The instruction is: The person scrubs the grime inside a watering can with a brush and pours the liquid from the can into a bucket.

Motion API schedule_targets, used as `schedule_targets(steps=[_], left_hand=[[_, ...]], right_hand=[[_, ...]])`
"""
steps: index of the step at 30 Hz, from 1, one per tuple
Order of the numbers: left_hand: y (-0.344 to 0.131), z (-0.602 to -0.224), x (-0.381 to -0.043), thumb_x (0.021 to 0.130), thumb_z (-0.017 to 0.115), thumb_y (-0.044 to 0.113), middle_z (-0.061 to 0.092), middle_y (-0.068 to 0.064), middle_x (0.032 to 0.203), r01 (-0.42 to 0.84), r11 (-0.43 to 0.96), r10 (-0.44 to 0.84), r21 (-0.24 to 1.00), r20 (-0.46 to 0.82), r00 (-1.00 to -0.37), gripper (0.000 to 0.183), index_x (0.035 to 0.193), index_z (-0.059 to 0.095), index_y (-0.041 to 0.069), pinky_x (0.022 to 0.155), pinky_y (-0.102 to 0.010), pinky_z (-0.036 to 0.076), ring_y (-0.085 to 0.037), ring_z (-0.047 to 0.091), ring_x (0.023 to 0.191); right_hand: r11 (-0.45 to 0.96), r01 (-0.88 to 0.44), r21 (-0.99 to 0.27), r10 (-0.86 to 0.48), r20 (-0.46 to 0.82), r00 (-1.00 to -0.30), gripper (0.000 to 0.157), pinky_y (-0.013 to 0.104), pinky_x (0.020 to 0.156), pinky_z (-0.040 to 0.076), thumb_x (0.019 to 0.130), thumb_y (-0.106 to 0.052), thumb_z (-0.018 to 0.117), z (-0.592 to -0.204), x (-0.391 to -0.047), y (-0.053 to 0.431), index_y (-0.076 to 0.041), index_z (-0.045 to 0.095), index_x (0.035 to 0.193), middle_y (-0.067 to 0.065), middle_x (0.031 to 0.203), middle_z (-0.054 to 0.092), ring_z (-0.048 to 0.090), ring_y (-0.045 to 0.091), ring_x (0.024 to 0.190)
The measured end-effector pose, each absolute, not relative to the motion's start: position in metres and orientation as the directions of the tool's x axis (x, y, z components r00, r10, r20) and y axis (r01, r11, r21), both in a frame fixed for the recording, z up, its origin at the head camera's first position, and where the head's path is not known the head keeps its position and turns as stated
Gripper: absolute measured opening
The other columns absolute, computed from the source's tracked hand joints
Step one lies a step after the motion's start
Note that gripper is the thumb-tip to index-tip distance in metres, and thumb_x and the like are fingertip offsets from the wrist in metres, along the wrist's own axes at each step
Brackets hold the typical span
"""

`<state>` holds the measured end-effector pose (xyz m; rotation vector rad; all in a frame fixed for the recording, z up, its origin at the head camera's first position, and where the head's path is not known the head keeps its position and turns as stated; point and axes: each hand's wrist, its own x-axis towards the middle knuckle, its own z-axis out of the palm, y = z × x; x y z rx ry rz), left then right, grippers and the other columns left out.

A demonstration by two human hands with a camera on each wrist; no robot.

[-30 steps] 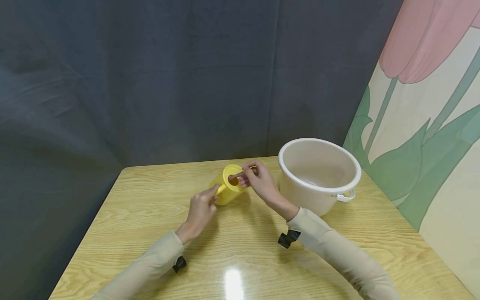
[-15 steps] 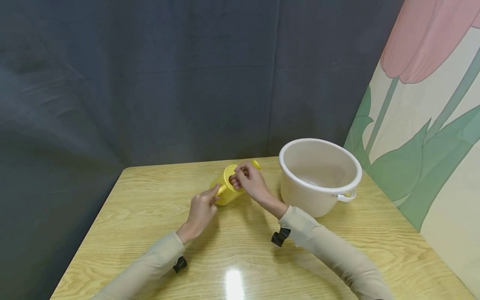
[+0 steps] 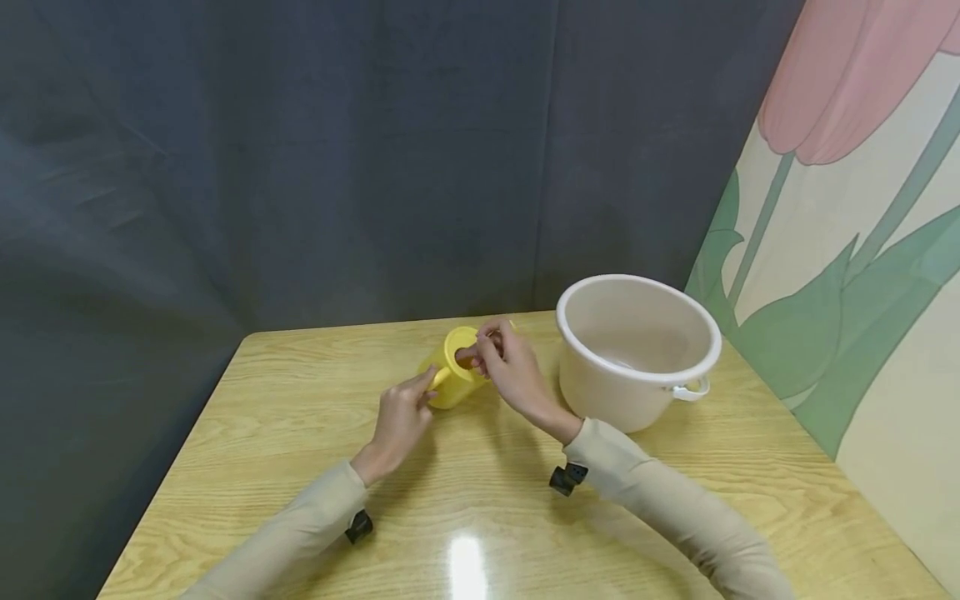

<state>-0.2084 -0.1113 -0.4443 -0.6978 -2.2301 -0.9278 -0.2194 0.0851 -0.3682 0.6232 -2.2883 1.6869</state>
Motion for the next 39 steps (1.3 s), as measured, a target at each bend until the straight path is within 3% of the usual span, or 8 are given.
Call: schedule_targets(steps=[5, 9, 18, 22, 26, 34, 39], left_hand=[[-0.111, -0.448, -0.207, 0.077, 0.071, -0.02, 0.067, -0.028, 0.11, 0.658, 0.615, 0.223, 0.434, 0.705, -0.673, 0.04, 0.117, 0.064, -0.014, 0.071, -0.034, 0.061, -0.033, 0.072, 0.088], [-0.111, -0.45, -0.207, 0.078, 0.071, -0.019, 0.067, -0.027, 0.11, 0.657, 0.62, 0.222, 0.429, 0.707, -0.672, 0.039, 0.116, 0.065, -0.014, 0.069, -0.035, 0.061, -0.032, 0.072, 0.087], [-0.111, -0.449, -0.206, 0.078, 0.07, -0.02, 0.066, -0.028, 0.111, 0.661, 0.617, 0.227, 0.428, 0.707, -0.67, 0.041, 0.118, 0.063, -0.014, 0.07, -0.033, 0.061, -0.033, 0.072, 0.089], [-0.112, -0.449, -0.205, 0.078, 0.07, -0.021, 0.067, -0.028, 0.111, 0.658, 0.618, 0.225, 0.43, 0.706, -0.672, 0.042, 0.119, 0.063, -0.015, 0.069, -0.033, 0.061, -0.033, 0.072, 0.088], [-0.112, -0.449, -0.205, 0.079, 0.071, -0.02, 0.067, -0.028, 0.11, 0.657, 0.621, 0.226, 0.428, 0.704, -0.673, 0.042, 0.119, 0.062, -0.015, 0.067, -0.032, 0.061, -0.032, 0.072, 0.086], [-0.113, -0.448, -0.207, 0.079, 0.069, -0.021, 0.066, -0.027, 0.112, 0.661, 0.62, 0.232, 0.422, 0.707, -0.668, 0.042, 0.119, 0.063, -0.014, 0.07, -0.034, 0.061, -0.033, 0.071, 0.091], [-0.112, -0.445, -0.207, 0.079, 0.071, -0.019, 0.066, -0.027, 0.113, 0.666, 0.622, 0.24, 0.412, 0.709, -0.663, 0.041, 0.119, 0.063, -0.014, 0.07, -0.035, 0.061, -0.034, 0.071, 0.092]], right_hand=[[0.333, -0.439, -0.834, -0.252, 0.37, -0.894, 0.014, 0.024, 0.053, 0.044, 0.106, -0.009, 0.044, -0.375, -0.219, 0.08, 0.001, 0.053, 0.109, 0.012, 0.079, 0.065, 0.056, 0.017, 0.064], [0.378, -0.428, -0.821, -0.252, 0.354, -0.901, 0.013, 0.025, 0.052, 0.042, 0.105, -0.008, 0.044, -0.377, -0.219, 0.08, 0.0, 0.052, 0.112, 0.015, 0.079, 0.064, 0.054, 0.016, 0.061], [0.459, -0.566, -0.685, -0.317, 0.469, -0.824, 0.023, 0.028, 0.06, 0.043, 0.107, -0.007, 0.039, -0.367, -0.217, 0.09, 0.001, 0.046, 0.128, 0.005, 0.096, 0.074, 0.056, 0.017, 0.071], [0.432, -0.631, -0.644, -0.356, 0.522, -0.776, 0.017, 0.029, 0.059, 0.04, 0.107, -0.004, 0.04, -0.36, -0.216, 0.093, -0.001, 0.051, 0.12, 0.005, 0.093, 0.076, 0.055, 0.022, 0.065], [0.419, -0.661, -0.622, -0.359, 0.555, -0.75, 0.015, 0.03, 0.061, 0.043, 0.105, -0.002, 0.043, -0.358, -0.219, 0.094, -0.003, 0.056, 0.111, 0.005, 0.089, 0.076, 0.063, 0.026, 0.07], [0.57, -0.622, -0.536, -0.318, 0.554, -0.769, 0.014, 0.035, 0.062, 0.051, 0.102, -0.008, 0.054, -0.37, -0.225, 0.092, -0.002, 0.067, 0.106, 0.002, 0.084, 0.075, 0.062, 0.016, 0.069], [0.591, -0.605, -0.533, -0.326, 0.529, -0.784, 0.015, 0.035, 0.063, 0.053, 0.101, -0.006, 0.056, -0.376, -0.229, 0.091, -0.003, 0.069, 0.106, 0.002, 0.085, 0.075, 0.065, 0.016, 0.07]])
